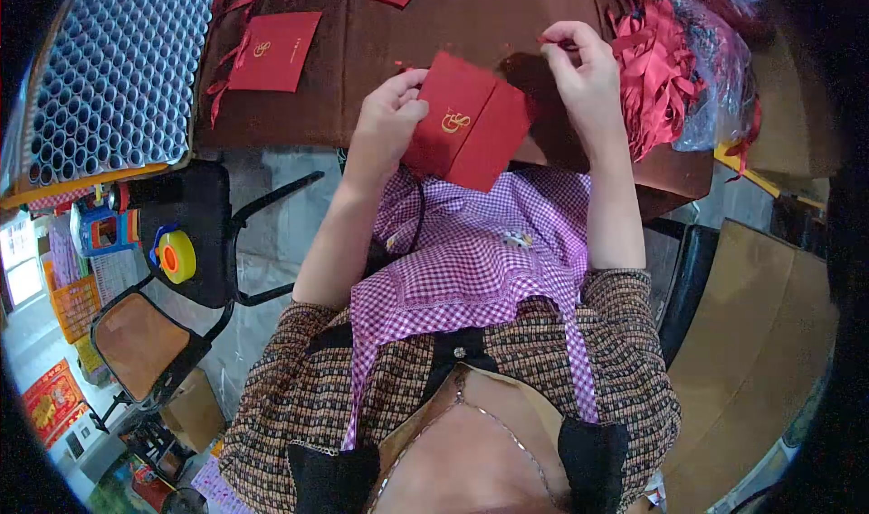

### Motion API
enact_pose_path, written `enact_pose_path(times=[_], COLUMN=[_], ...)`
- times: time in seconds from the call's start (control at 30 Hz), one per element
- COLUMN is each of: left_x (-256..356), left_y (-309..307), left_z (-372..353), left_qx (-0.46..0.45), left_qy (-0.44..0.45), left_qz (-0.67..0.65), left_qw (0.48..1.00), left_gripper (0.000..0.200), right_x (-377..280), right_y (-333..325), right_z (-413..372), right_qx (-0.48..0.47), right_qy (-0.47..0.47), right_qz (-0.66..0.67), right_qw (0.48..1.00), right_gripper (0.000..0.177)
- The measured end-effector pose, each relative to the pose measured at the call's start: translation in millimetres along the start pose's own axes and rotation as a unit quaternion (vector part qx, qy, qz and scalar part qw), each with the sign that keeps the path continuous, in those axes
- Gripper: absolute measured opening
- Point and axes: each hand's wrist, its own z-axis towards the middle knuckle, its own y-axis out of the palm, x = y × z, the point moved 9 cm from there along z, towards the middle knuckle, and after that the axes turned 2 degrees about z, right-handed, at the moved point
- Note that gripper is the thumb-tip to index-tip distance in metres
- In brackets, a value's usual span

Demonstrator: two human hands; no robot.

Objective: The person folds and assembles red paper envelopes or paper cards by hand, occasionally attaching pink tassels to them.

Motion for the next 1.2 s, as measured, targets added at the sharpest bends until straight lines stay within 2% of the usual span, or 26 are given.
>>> enact_pose_path(times=[0.07, 0.23, 0.3, 0.37, 0.43, 0.47, 0.63, 0.77, 0.93, 1.07, 1.13, 1.2], left_x=[0.0, -9.9, -15.1, -17.5, -19.3, -20.0, -21.9, -12.4, -2.9, 3.0, 9.1, 9.8], left_y=[-1.7, -2.0, -2.4, -1.8, -1.8, -2.0, -6.2, -1.3, -0.7, 4.8, 7.7, 8.7], left_z=[-0.9, 3.2, 5.5, 6.1, 5.8, 5.8, 6.4, 1.0, -0.3, -4.6, -8.2, -9.0], left_qx=[0.01, -0.015, -0.019, -0.021, -0.016, -0.015, 0.003, 0.024, 0.038, 0.039, 0.043, 0.04], left_qy=[-0.004, -0.012, -0.016, -0.019, -0.023, -0.024, 0.002, 0.006, 0.057, 0.071, 0.087, 0.093], left_qz=[0.001, 0.002, 0.003, 0.004, 0.008, 0.007, 0.085, 0.107, 0.205, 0.172, 0.229, 0.226], left_qw=[1.0, 1.0, 1.0, 1.0, 1.0, 1.0, 0.996, 0.994, 0.976, 0.982, 0.969, 0.969], left_gripper=[0.04, 0.036, 0.036, 0.036, 0.036, 0.036, 0.037, 0.036, 0.034, 0.033, 0.033, 0.033], right_x=[-0.4, 0.1, -17.9, -24.6, -42.5, -42.4, -48.5, -52.0, -56.2, -58.4, -59.2, -56.9], right_y=[12.0, 19.9, 29.3, 40.0, 48.7, 54.4, 69.6, 74.4, 77.2, 77.9, 78.1, 79.1], right_z=[0.2, -8.4, -12.8, -20.6, -26.3, -29.5, -37.2, -42.5, -46.2, -47.5, -47.6, -47.1], right_qx=[-0.039, -0.065, -0.084, -0.097, -0.094, -0.093, -0.077, -0.06, -0.046, -0.048, -0.053, -0.064], right_qy=[-0.027, -0.022, -0.059, -0.014, -0.109, -0.119, -0.136, -0.163, -0.191, -0.188, -0.185, -0.172], right_qz=[-0.012, 0.026, 0.0, 0.003, -0.075, -0.06, -0.09, -0.167, -0.203, -0.214, -0.222, -0.215], right_qw=[0.999, 0.997, 0.995, 0.995, 0.987, 0.987, 0.983, 0.97, 0.959, 0.957, 0.956, 0.959], right_gripper=[0.011, 0.012, 0.013, 0.016, 0.015, 0.012, 0.011, 0.011, 0.011, 0.011, 0.011, 0.011])
